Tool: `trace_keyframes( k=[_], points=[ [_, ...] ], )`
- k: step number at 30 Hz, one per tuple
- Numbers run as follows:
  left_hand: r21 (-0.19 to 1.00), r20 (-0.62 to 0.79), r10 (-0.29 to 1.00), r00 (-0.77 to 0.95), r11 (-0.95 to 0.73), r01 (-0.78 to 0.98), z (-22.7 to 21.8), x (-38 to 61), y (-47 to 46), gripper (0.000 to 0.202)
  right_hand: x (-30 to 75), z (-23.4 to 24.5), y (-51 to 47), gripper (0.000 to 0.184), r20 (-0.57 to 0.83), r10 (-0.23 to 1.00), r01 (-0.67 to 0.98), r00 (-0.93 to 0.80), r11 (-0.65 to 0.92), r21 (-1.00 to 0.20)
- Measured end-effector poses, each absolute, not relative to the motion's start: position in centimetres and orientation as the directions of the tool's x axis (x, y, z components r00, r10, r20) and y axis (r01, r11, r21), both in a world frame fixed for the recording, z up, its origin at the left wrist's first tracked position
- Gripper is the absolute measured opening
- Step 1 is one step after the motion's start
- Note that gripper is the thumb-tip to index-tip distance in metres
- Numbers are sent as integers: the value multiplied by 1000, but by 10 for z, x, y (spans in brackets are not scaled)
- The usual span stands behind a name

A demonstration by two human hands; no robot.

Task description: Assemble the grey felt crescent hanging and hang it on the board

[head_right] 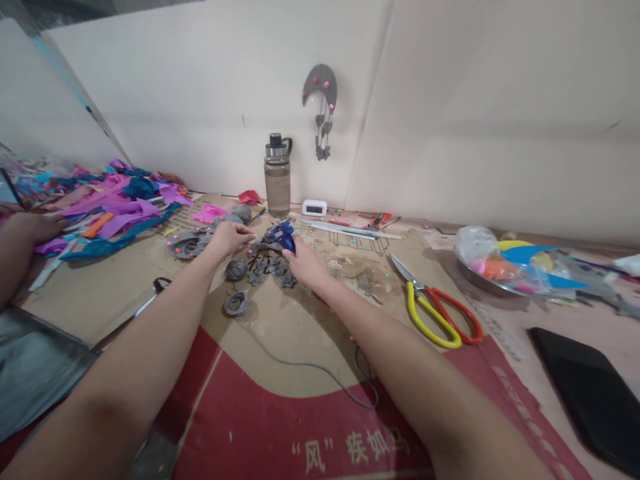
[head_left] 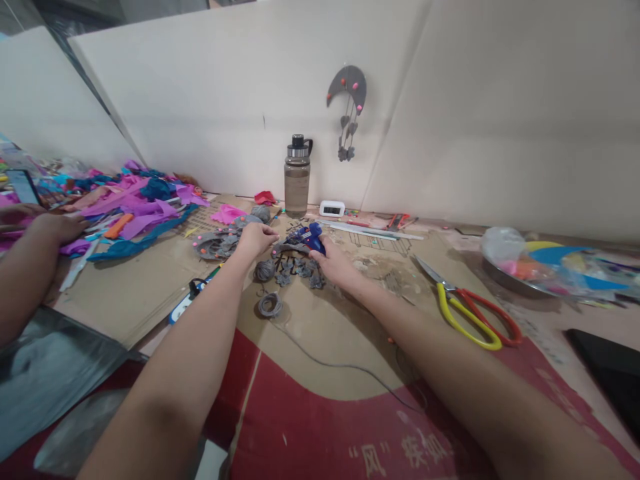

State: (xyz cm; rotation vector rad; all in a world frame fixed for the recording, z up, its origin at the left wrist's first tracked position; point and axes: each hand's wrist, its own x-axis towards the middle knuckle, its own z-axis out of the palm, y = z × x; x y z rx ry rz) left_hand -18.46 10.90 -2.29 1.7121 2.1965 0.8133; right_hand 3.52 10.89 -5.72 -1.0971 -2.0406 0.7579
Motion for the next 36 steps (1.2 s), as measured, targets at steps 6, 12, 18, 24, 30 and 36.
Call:
trace_keyframes(
  k=[6, 12, 18, 24, 30, 36],
  points=[
    [561, 142, 946, -291, 165, 811, -24, -185, 109, 21, 35, -58, 110, 39, 264, 882, 473, -390, 438, -765],
    [566, 139, 947, -290, 165, 808, -23, -183, 108, 21, 34, -58, 110, 38, 261, 882, 477, -392, 438, -762],
    [554, 137, 948, -289, 168, 815, -21, -182, 106, 21, 35, -56, 108, 38, 256, 882, 490, -396, 439, -753],
    [547, 145, 946, -291, 168, 820, -21, -182, 107, 20, 35, -55, 108, 40, 233, 890, 500, -392, 419, -758],
    [554, 140, 947, -290, 168, 816, -20, -181, 106, 21, 35, -54, 106, 40, 246, 881, 504, -404, 438, -744],
    [553, 133, 948, -288, 170, 816, -21, -181, 107, 21, 36, -54, 106, 36, 284, 850, 519, -443, 501, -693]
  ],
)
